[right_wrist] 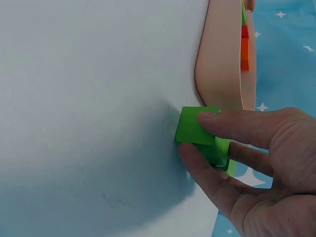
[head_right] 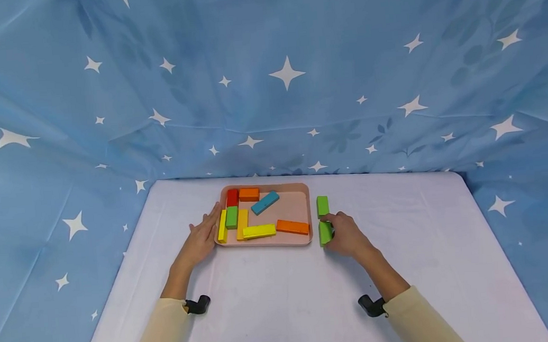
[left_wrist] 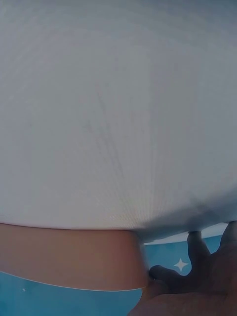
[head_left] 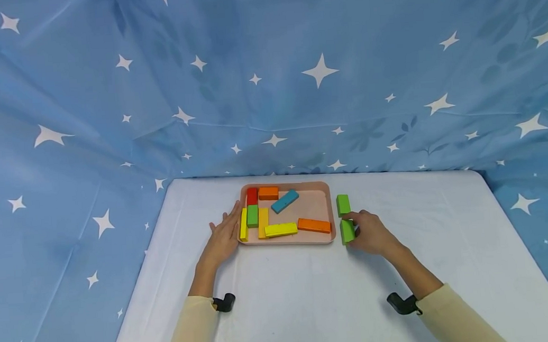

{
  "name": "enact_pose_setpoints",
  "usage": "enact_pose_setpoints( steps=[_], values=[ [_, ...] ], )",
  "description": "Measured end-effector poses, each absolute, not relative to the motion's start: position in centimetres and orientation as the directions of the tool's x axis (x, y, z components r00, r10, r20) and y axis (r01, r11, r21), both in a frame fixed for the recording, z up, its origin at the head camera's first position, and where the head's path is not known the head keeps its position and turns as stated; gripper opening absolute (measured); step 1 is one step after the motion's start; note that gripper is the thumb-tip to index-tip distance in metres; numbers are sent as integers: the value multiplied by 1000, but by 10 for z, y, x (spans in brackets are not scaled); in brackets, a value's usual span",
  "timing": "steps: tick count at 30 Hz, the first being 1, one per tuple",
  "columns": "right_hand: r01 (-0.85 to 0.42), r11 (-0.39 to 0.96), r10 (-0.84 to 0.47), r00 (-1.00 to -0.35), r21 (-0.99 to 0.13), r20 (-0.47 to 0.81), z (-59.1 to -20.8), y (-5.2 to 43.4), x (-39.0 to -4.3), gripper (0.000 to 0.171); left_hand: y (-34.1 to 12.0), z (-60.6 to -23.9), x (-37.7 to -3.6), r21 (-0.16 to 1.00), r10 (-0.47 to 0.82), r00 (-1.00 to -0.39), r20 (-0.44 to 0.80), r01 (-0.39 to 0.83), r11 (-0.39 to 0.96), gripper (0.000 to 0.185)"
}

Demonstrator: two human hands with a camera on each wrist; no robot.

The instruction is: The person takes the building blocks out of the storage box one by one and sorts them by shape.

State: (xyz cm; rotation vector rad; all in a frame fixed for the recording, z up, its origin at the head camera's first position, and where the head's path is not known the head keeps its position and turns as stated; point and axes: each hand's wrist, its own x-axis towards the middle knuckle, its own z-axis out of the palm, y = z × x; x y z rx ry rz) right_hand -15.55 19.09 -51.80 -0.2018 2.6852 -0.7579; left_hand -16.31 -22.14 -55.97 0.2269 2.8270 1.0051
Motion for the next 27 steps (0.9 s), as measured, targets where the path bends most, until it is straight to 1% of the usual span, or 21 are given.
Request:
enact_pose_setpoints(
  steps=[5, 9, 12, 14, 20, 27],
  values=[
    [-40, 854, -217, -934, -520, -285, -514, 190, -154, 70, -221, -559, -163, 629, 179, -981, -77, 91, 772, 56],
    [-29, 866, -192, -941, -500, -277, -503, 189, -151, 75, -220, -558, -164, 631, 179, -981, -79, 90, 771, 57],
    [-32, 864, -184, -949, -503, -255, -493, 187, -151, 76, -221, -559, -163, 629, 179, -980, -83, 88, 773, 57],
    [-47, 859, -191, -954, -510, -233, -487, 185, -153, 74, -222, -559, -163, 625, 175, -981, -85, 84, 776, 57],
    [-88, 840, -212, -962, -536, -173, -476, 174, -160, 60, -222, -559, -163, 631, 175, -981, -84, 84, 771, 57],
    [-137, 799, -265, -954, -586, -139, -470, 149, -168, 52, -220, -559, -162, 643, 181, -980, -85, 84, 761, 56]
  ],
)
